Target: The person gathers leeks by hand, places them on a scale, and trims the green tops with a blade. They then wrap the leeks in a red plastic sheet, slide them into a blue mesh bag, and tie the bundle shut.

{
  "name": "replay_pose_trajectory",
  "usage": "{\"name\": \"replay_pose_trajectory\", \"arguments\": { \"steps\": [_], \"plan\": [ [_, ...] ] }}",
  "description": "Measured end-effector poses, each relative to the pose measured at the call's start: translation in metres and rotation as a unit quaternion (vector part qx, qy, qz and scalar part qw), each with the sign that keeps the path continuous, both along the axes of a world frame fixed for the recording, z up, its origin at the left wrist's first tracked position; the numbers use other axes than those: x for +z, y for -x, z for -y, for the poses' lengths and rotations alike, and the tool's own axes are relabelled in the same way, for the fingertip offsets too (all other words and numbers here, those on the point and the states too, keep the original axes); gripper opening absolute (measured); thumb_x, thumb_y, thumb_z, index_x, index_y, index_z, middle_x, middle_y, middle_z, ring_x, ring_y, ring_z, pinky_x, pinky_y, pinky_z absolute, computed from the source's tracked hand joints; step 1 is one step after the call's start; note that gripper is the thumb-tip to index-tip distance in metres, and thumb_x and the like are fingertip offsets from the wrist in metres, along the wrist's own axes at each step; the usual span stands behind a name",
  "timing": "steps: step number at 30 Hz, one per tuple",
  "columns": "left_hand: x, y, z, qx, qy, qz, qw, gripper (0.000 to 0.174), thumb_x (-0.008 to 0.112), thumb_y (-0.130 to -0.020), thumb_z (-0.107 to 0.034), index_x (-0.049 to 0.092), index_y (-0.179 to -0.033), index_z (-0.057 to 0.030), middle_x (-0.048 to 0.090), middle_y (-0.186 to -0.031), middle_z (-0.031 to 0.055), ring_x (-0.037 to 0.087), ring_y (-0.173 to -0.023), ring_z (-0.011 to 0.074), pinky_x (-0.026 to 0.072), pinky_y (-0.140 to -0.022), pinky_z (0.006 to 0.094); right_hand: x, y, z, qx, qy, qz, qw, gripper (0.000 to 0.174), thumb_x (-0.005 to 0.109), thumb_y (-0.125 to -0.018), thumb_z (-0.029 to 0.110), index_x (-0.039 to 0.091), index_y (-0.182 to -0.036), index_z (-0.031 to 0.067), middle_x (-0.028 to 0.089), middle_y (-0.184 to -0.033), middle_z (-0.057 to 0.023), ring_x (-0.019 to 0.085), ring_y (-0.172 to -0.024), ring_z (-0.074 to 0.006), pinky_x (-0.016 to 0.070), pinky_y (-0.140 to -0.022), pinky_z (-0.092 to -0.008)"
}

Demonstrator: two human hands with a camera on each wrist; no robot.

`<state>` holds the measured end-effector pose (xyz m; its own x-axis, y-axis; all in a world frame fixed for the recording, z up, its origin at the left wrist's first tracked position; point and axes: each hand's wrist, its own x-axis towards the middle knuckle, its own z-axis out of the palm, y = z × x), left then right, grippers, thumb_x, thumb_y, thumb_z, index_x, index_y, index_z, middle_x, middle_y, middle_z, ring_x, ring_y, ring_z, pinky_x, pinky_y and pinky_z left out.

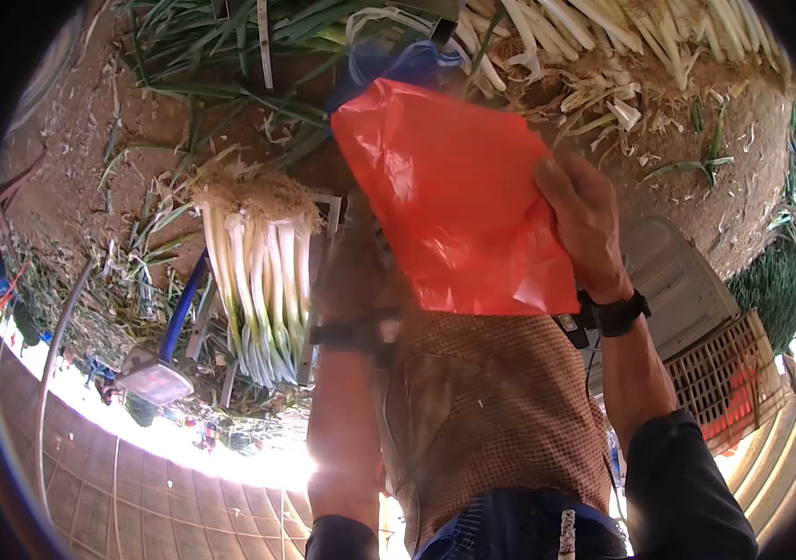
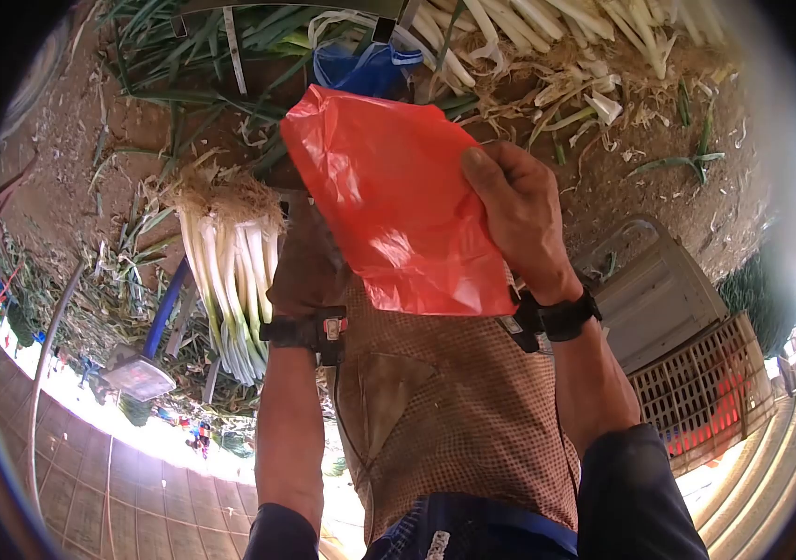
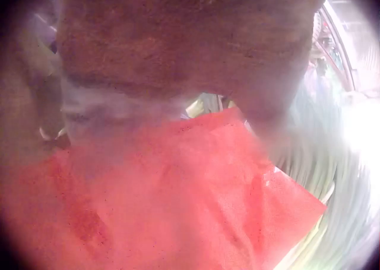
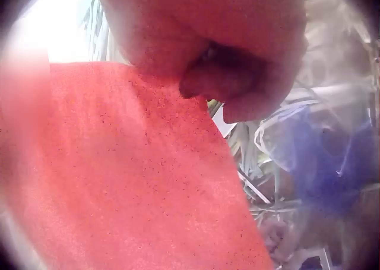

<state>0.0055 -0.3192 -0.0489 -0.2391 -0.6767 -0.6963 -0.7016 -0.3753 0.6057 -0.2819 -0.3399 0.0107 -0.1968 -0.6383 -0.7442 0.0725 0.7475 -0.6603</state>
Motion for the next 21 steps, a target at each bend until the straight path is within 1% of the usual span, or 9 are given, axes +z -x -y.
{"name": "replay_pose_trajectory", "arguments": {
  "steps": [2,5,8,10,13,17,18,19,21],
  "plan": [
    [0.004,0.002,0.004,-0.165,0.089,0.066,0.98,0.055,0.07,-0.09,-0.031,0.056,-0.134,-0.0008,0.067,-0.122,0.0156,0.067,-0.108,0.0324,0.0557,-0.09,0.036,-0.003,-0.002,-0.002,0.002,0.005,0.006,1.0,0.032,0.065,-0.102,0.029,0.071,-0.098,-0.0018,0.065,-0.083,0.0031,0.054,-0.076,-0.0034,0.0467,-0.068,-0.0229],
    [0.009,0.004,0.003,-0.001,0.034,-0.044,0.998,0.043,0.068,-0.09,-0.027,0.064,-0.124,0.0003,0.07,-0.108,0.0133,0.066,-0.094,0.0267,0.0526,-0.079,0.0331,-0.012,-0.002,-0.007,-0.004,-0.002,-0.009,1.0,0.032,0.065,-0.102,0.03,0.071,-0.099,-0.0015,0.064,-0.083,0.0036,0.054,-0.076,-0.0033,0.0466,-0.069,-0.0231],
    [0.001,-0.002,0.003,0.217,-0.147,-0.137,0.955,0.03,0.068,-0.09,-0.018,0.072,-0.112,0.0018,0.073,-0.093,0.0042,0.062,-0.075,0.0123,0.047,-0.066,0.0279,-0.025,0.003,-0.012,0.031,-0.025,-0.03,0.999,0.03,0.066,-0.101,0.028,0.071,-0.1,-0.0016,0.065,-0.083,0.0029,0.054,-0.076,-0.0042,0.0467,-0.069,-0.0236],
    [0.009,-0.006,0.011,0.282,-0.276,-0.076,0.916,0.029,0.069,-0.089,-0.015,0.072,-0.11,0.0042,0.074,-0.093,0.0047,0.064,-0.077,0.0125,0.0487,-0.068,0.0269,-0.039,0.008,-0.019,0.091,-0.023,-0.053,0.994,0.03,0.066,-0.1,0.027,0.071,-0.101,-0.0021,0.066,-0.084,0.0016,0.055,-0.076,-0.0054,0.047,-0.069,-0.0248],
    [0.009,-0.006,0.003,0.383,-0.267,-0.159,0.87,0.03,0.069,-0.088,-0.014,0.072,-0.111,0.0049,0.074,-0.094,0.0067,0.066,-0.081,0.0129,0.0519,-0.074,0.027,-0.058,-0.001,-0.029,0.142,-0.046,-0.089,0.985,0.031,0.066,-0.098,0.028,0.07,-0.105,-0.0023,0.066,-0.084,0.0002,0.056,-0.076,-0.0067,0.0472,-0.069,-0.0266],
    [0.022,-0.012,0.001,0.29,-0.212,-0.101,0.928,0.031,0.069,-0.092,-0.022,0.07,-0.105,0.0053,0.072,-0.104,0.0116,0.069,-0.093,0.0195,0.0553,-0.081,0.0335,-0.07,-0.012,-0.042,0.156,-0.065,-0.074,0.983,0.034,0.067,-0.095,0.03,0.069,-0.109,-0.0014,0.069,-0.094,-0.0064,0.063,-0.083,-0.0133,0.0503,-0.075,-0.0318],
    [0.023,-0.014,-0.001,0.278,-0.192,-0.104,0.935,0.031,0.069,-0.092,-0.022,0.07,-0.106,0.0055,0.071,-0.106,0.0122,0.068,-0.094,0.0199,0.0554,-0.082,0.0337,-0.079,-0.014,-0.053,0.272,0.025,-0.2,0.941,0.035,0.067,-0.094,0.029,0.068,-0.112,-0.0009,0.069,-0.098,-0.0089,0.064,-0.088,-0.0163,0.0507,-0.079,-0.0335],
    [0.025,-0.013,-0.001,0.288,-0.188,-0.1,0.934,0.031,0.069,-0.092,-0.022,0.069,-0.106,0.0057,0.071,-0.107,0.0125,0.068,-0.095,0.0202,0.0553,-0.083,0.0338,-0.085,-0.022,-0.058,0.378,0.115,-0.319,0.861,0.036,0.068,-0.093,0.028,0.067,-0.115,-0.0005,0.07,-0.102,-0.0114,0.066,-0.093,-0.0194,0.0511,-0.083,-0.0352],
    [0.03,-0.009,0.003,0.327,-0.196,-0.085,0.92,0.031,0.069,-0.092,-0.02,0.069,-0.108,0.0061,0.071,-0.109,0.0132,0.068,-0.096,0.0208,0.0553,-0.084,0.034,-0.089,-0.03,-0.067,0.391,0.136,-0.365,0.834,0.039,0.069,-0.092,0.027,0.065,-0.119,0.0001,0.069,-0.11,-0.0155,0.067,-0.102,-0.0256,0.0508,-0.09,-0.0386]
  ]
}}
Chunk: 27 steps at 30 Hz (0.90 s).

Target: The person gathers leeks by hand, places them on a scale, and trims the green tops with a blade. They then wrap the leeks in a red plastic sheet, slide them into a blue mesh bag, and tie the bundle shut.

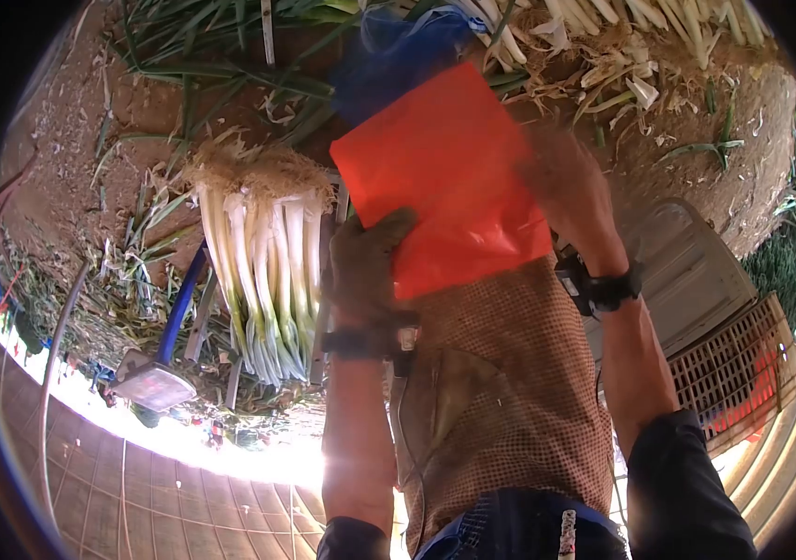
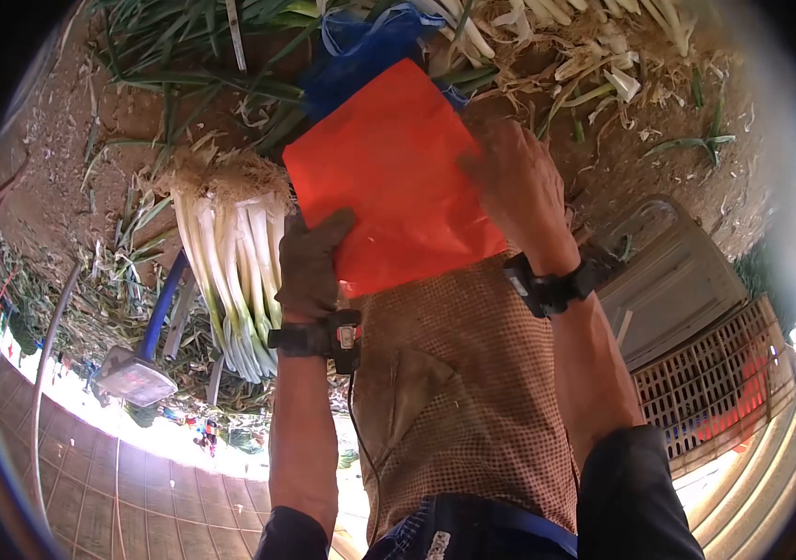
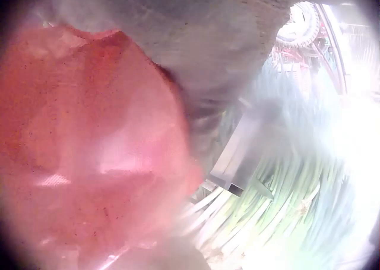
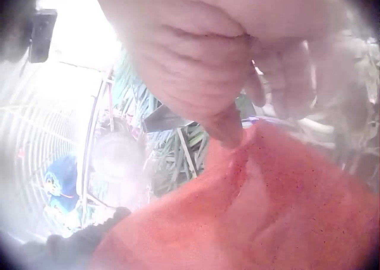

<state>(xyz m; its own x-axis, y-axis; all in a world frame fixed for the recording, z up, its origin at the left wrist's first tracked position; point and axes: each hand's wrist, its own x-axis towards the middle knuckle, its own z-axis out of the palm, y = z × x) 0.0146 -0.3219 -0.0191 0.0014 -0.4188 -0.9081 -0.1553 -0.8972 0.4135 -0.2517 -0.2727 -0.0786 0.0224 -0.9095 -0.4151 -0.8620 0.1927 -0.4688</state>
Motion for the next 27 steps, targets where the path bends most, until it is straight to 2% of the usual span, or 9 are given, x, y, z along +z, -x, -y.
{"name": "replay_pose_trajectory", "arguments": {
  "steps": [2,4,5,7,11,15,20,22,27],
  "plan": [
    [0.007,0.004,0.004,0.049,-0.031,0.005,0.998,0.031,0.069,-0.093,-0.019,0.068,-0.111,0.0062,0.07,-0.11,0.013,0.068,-0.097,0.0209,0.055,-0.085,0.0338,0.035,-0.03,0.026,-0.227,-0.122,0.133,0.957,0.043,0.07,-0.09,0.026,0.063,-0.124,0.0005,0.068,-0.117,-0.0187,0.065,-0.111,-0.0318,0.0493,-0.097,-0.042],
    [0.012,0.004,0.004,0.093,-0.051,-0.009,0.994,0.033,0.069,-0.094,-0.019,0.067,-0.116,0.0061,0.07,-0.111,0.0121,0.068,-0.099,0.0208,0.0547,-0.087,0.0332,0.034,-0.043,0.023,-0.276,-0.132,0.173,0.936,0.047,0.073,-0.089,0.025,0.06,-0.126,-0.0011,0.069,-0.116,-0.017,0.066,-0.109,-0.0302,0.0504,-0.095,-0.0415],
    [0.009,-0.005,-0.002,-0.12,0.062,0.061,0.989,0.033,0.068,-0.095,-0.018,0.066,-0.117,0.0062,0.07,-0.112,0.0114,0.068,-0.099,0.0202,0.0545,-0.087,0.0329,0.033,-0.046,0.021,-0.3,-0.136,0.191,0.925,0.05,0.074,-0.088,0.025,0.059,-0.127,-0.002,0.069,-0.116,-0.0162,0.067,-0.108,-0.0294,0.051,-0.094,-0.0413],
    [-0.003,-0.035,-0.024,-0.509,0.273,0.185,0.795,0.033,0.067,-0.096,-0.017,0.066,-0.12,0.0065,0.07,-0.114,0.01,0.067,-0.101,0.019,0.054,-0.088,0.0322,0.013,-0.043,0.008,-0.384,-0.177,0.367,0.829,0.047,0.073,-0.09,0.022,0.06,-0.126,-0.0052,0.069,-0.117,-0.0152,0.068,-0.105,-0.0259,0.0528,-0.091,-0.0385],
    [-0.023,-0.054,-0.044,-0.252,0.202,0.03,0.946,0.033,0.067,-0.093,-0.012,0.067,-0.122,0.0035,0.07,-0.115,0.0155,0.069,-0.102,0.0247,0.0546,-0.09,0.0334,0.011,-0.039,-0.005,-0.516,-0.269,0.549,0.6,0.037,0.067,-0.096,0.013,0.061,-0.123,-0.0103,0.069,-0.116,-0.0131,0.069,-0.098,-0.0173,0.0555,-0.085,-0.0314],
    [-0.018,-0.061,-0.044,-0.284,0.216,0.066,0.932,0.036,0.066,-0.09,-0.011,0.067,-0.123,0.003,0.071,-0.112,0.0154,0.069,-0.101,0.0227,0.055,-0.09,0.0333,0.007,-0.036,-0.021,-0.511,-0.276,0.548,0.602,0.027,0.065,-0.097,0.009,0.065,-0.117,-0.0095,0.071,-0.107,-0.0109,0.069,-0.094,-0.016,0.0562,-0.084,-0.029],
    [-0.024,-0.073,-0.052,-0.042,0.048,-0.034,0.997,0.027,0.064,-0.097,-0.009,0.067,-0.122,0.0023,0.067,-0.117,0.0201,0.068,-0.108,0.0311,0.0564,-0.091,0.0365,-0.003,-0.035,-0.031,-0.485,-0.283,0.562,0.607,0.022,0.067,-0.097,0.01,0.069,-0.11,-0.0075,0.071,-0.101,-0.009,0.068,-0.089,-0.0152,0.0547,-0.081,-0.0284],
    [-0.027,-0.081,-0.057,-0.106,0.086,-0.023,0.99,0.031,0.065,-0.098,-0.011,0.066,-0.124,0.0037,0.067,-0.117,0.0168,0.068,-0.108,0.0271,0.0559,-0.091,0.0358,-0.004,-0.037,-0.031,-0.479,-0.29,0.522,0.643,0.021,0.067,-0.097,0.011,0.069,-0.108,-0.0073,0.07,-0.097,-0.0075,0.066,-0.083,-0.0127,0.0527,-0.076,-0.0279],
    [-0.027,-0.074,-0.062,0.127,-0.062,-0.04,0.989,0.035,0.065,-0.098,-0.011,0.061,-0.129,0.004,0.069,-0.11,0.0059,0.067,-0.097,0.0128,0.0539,-0.079,0.0283,0.003,-0.048,-0.024,-0.45,-0.285,0.412,0.739,0.025,0.069,-0.096,0.016,0.07,-0.104,-0.0072,0.069,-0.091,-0.0051,0.062,-0.076,-0.0094,0.0493,-0.071,-0.0266]
  ]
}}
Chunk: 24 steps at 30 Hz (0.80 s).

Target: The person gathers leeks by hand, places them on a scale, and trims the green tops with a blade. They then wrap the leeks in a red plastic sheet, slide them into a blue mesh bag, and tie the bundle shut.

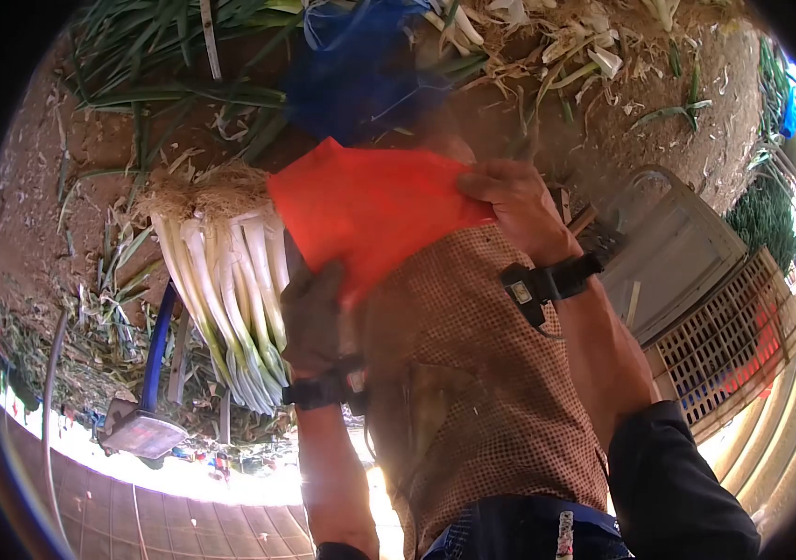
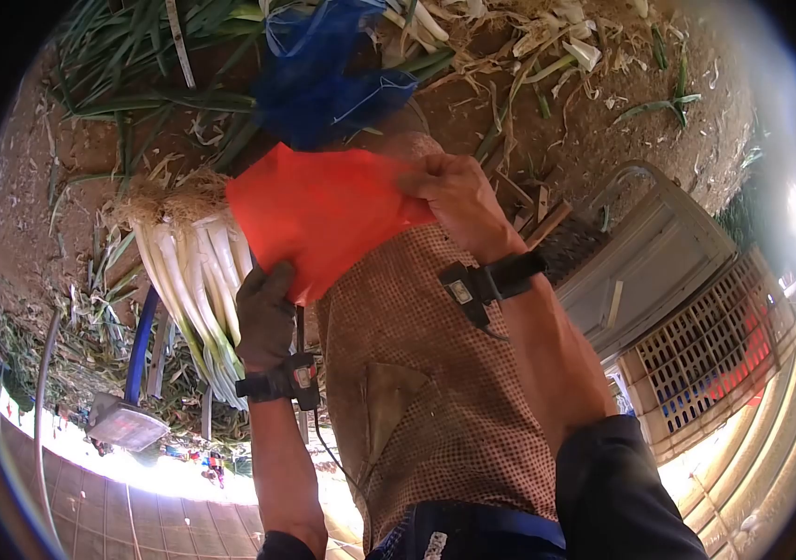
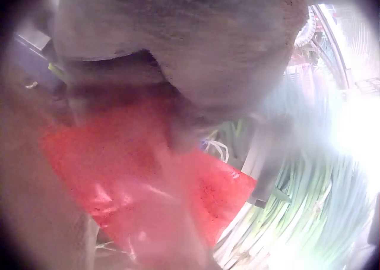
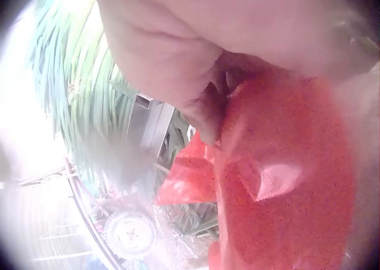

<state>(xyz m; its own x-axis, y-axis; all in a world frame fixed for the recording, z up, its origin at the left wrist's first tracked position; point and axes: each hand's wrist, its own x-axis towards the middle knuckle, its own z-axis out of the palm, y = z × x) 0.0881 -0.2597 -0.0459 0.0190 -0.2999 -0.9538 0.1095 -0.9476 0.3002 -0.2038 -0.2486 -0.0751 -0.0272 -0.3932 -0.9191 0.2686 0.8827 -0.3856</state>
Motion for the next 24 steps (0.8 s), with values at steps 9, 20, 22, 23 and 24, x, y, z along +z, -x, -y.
{"name": "replay_pose_trajectory", "arguments": {
  "steps": [9,20,22,23,24],
  "plan": [
    [0.003,0.0,-0.004,0.001,-0.014,-0.02,1.0,0.034,0.064,-0.097,-0.012,0.062,-0.128,0.0,0.069,-0.107,0.001,0.064,-0.085,0.0051,0.0487,-0.068,0.0202,0.001,-0.024,0.007,-0.057,0.025,0.046,0.997,0.027,0.071,-0.094,0.022,0.071,-0.092,-0.0058,0.067,-0.08,-0.0019,0.061,-0.073,-0.0091,0.0493,-0.066,-0.0264],
    [0.028,0.052,0.027,-0.213,0.076,0.167,0.96,0.043,0.076,-0.09,-0.019,0.066,-0.123,0.0062,0.071,-0.106,0.0092,0.066,-0.099,0.0165,0.053,-0.085,0.0295,0.029,-0.041,0.019,0.128,0.048,-0.096,0.986,0.029,0.082,-0.08,0.018,0.071,-0.095,-0.0044,0.069,-0.079,-0.0041,0.062,-0.071,-0.0099,0.0499,-0.065,-0.029],
    [0.032,0.071,0.036,-0.219,0.075,0.067,0.97,0.032,0.075,-0.092,-0.022,0.07,-0.112,0.0035,0.071,-0.098,0.0058,0.064,-0.091,0.0135,0.0509,-0.082,0.0288,0.037,-0.052,0.024,0.177,0.038,-0.126,0.975,0.03,0.083,-0.08,0.019,0.069,-0.092,-0.005,0.067,-0.076,-0.0047,0.06,-0.07,-0.011,0.0499,-0.064,-0.0308],
    [0.029,0.079,0.039,-0.221,0.076,0.016,0.972,0.029,0.075,-0.093,-0.023,0.072,-0.106,0.0022,0.071,-0.094,0.0042,0.063,-0.087,0.0121,0.0499,-0.08,0.0284,0.04,-0.054,0.026,0.201,0.034,-0.143,0.969,0.031,0.083,-0.079,0.019,0.068,-0.09,-0.0053,0.066,-0.074,-0.005,0.06,-0.07,-0.0115,0.0499,-0.064,-0.0317],
    [0.02,0.082,0.034,-0.269,0.11,0.051,0.956,0.023,0.074,-0.093,-0.021,0.073,-0.1,0.0013,0.071,-0.091,0.0041,0.062,-0.081,0.0112,0.0481,-0.076,0.0285,0.041,-0.055,0.028,0.24,0.044,-0.148,0.958,0.031,0.083,-0.079,0.02,0.067,-0.088,-0.0052,0.065,-0.073,-0.0054,0.059,-0.069,-0.0122,0.0496,-0.063,-0.0325]
  ]
}}
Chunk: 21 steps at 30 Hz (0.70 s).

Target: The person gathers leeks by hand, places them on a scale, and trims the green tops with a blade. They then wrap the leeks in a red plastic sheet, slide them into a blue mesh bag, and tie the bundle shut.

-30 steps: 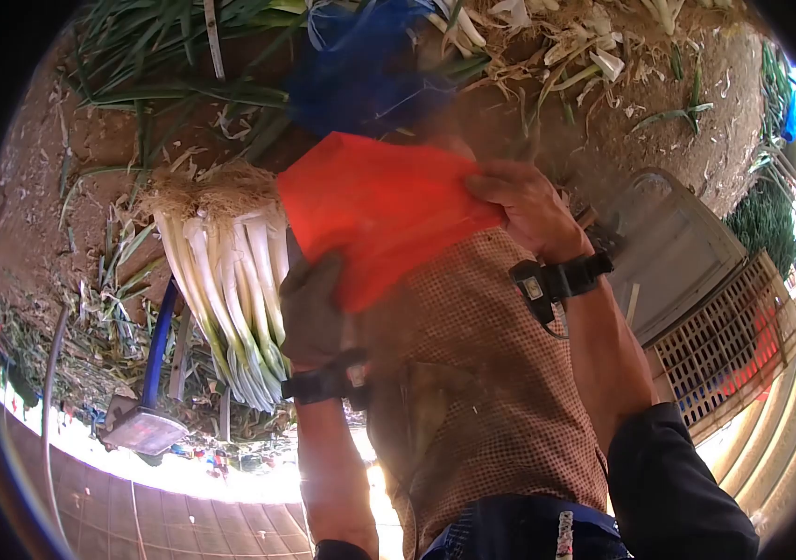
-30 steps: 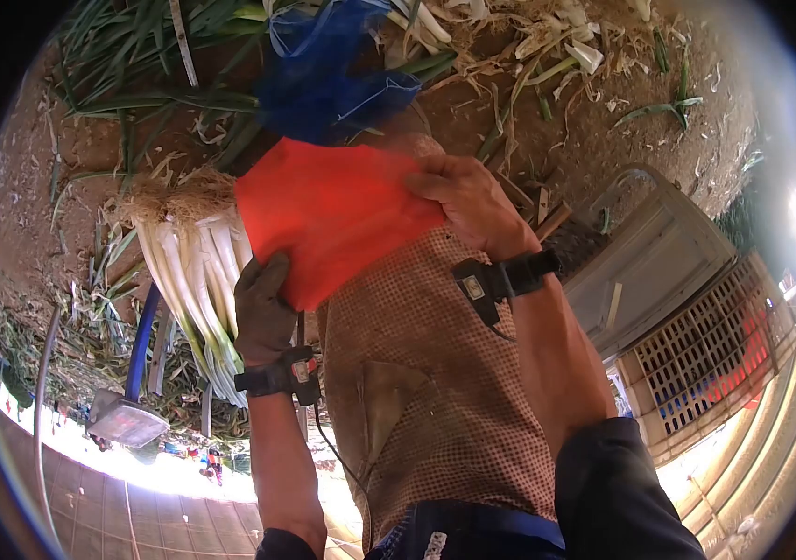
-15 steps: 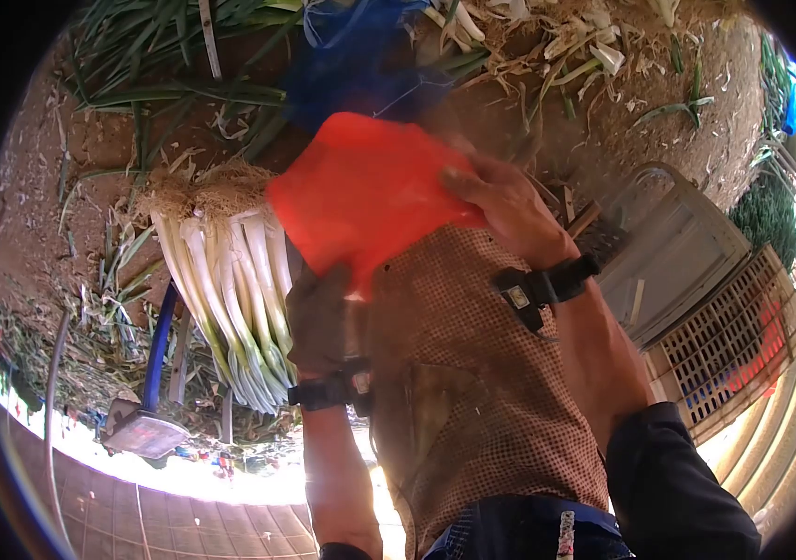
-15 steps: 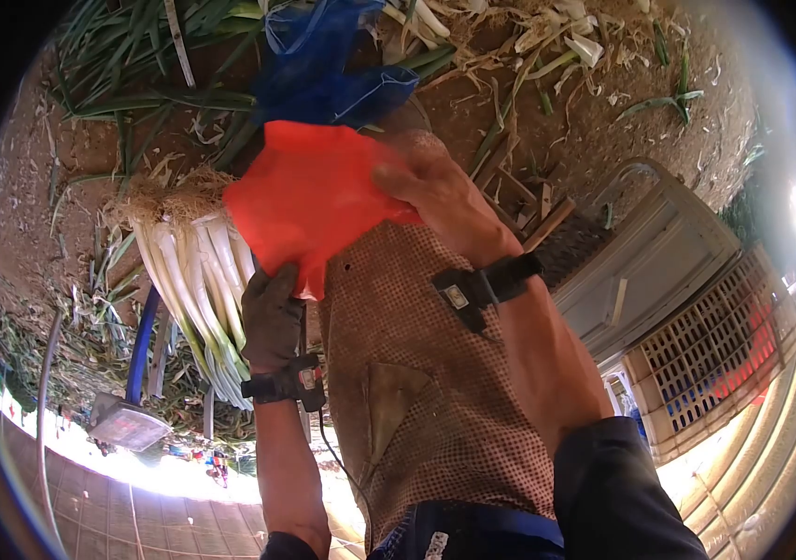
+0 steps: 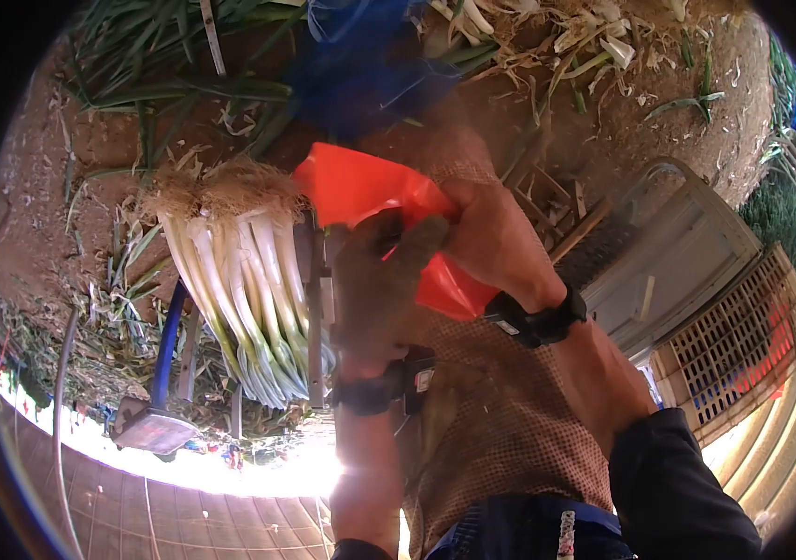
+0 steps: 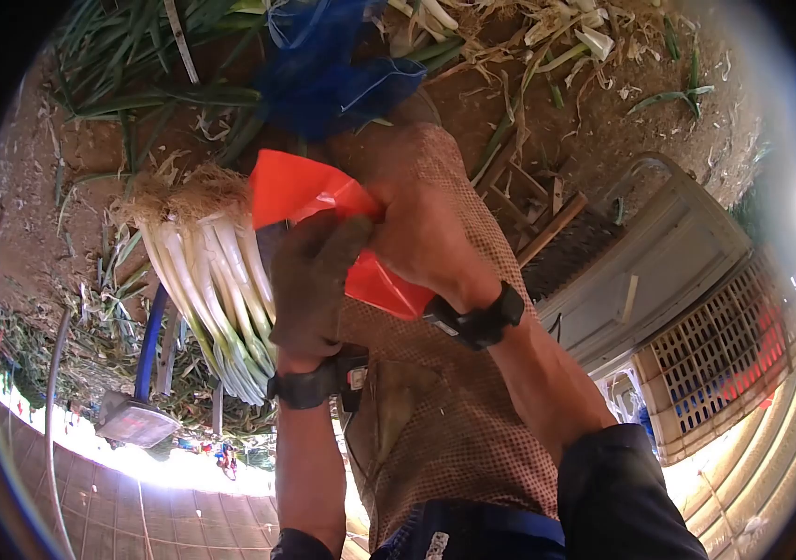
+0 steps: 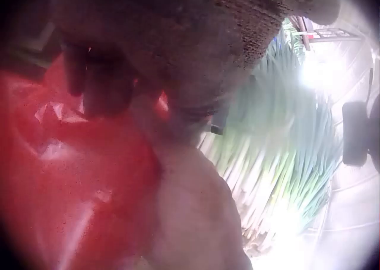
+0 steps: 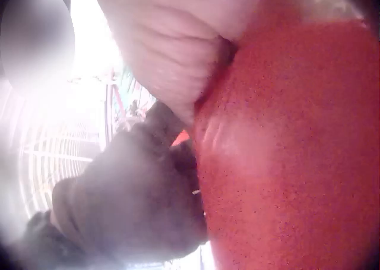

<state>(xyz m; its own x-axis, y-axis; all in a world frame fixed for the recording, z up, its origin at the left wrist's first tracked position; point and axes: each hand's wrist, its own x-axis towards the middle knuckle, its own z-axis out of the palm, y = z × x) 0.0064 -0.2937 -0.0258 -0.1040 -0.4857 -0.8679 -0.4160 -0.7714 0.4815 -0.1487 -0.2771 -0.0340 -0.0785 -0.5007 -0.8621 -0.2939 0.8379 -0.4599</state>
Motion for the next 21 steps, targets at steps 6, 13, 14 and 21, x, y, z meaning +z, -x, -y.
{"name": "replay_pose_trajectory", "arguments": {
  "steps": [6,13,14,21],
  "plan": [
    [-0.007,-0.02,0.007,-0.017,-0.08,0.072,0.994,0.02,0.069,-0.092,-0.017,0.073,-0.1,0.0015,0.072,-0.092,0.0062,0.064,-0.084,0.0119,0.05,-0.076,0.0296,-0.004,0.009,0.003,-0.019,-0.004,0.119,0.993,0.03,0.081,-0.078,0.022,0.065,-0.082,-0.0023,0.06,-0.068,-0.0092,0.057,-0.063,-0.0184,0.0487,-0.062,-0.0351],
    [-0.007,-0.06,-0.015,-0.283,0.295,0.082,0.909,0.02,0.066,-0.084,0.005,0.07,-0.104,0.0015,0.068,-0.096,0.0138,0.068,-0.082,0.0251,0.0544,-0.069,0.0346,-0.072,0.005,-0.027,0.008,0.142,-0.027,0.99,0.013,0.069,-0.085,0.01,0.069,-0.089,-0.0021,0.068,-0.087,-0.0147,0.067,-0.081,-0.0282,0.0528,-0.074,-0.0392],
    [-0.005,-0.061,-0.018,-0.271,0.274,0.079,0.919,0.023,0.065,-0.082,0.007,0.07,-0.104,0.0012,0.067,-0.095,0.014,0.068,-0.082,0.0259,0.0546,-0.069,0.0348,-0.085,0.002,-0.03,0.009,0.162,-0.06,0.985,0.012,0.068,-0.085,0.009,0.07,-0.09,-0.0023,0.069,-0.091,-0.0155,0.068,-0.086,-0.0298,0.0534,-0.076,-0.0398],
    [-0.02,-0.072,-0.039,-0.126,0.173,0.038,0.976,0.029,0.068,-0.084,0.005,0.068,-0.112,-0.0022,0.067,-0.101,0.0102,0.068,-0.083,0.021,0.0566,-0.07,0.0309,-0.039,0.009,0.013,0.162,0.37,-0.121,0.907,0.014,0.065,-0.079,0.015,0.068,-0.089,0.0056,0.067,-0.093,-0.0122,0.067,-0.086,-0.0336,0.0536,-0.072,-0.0432]
  ]
}}
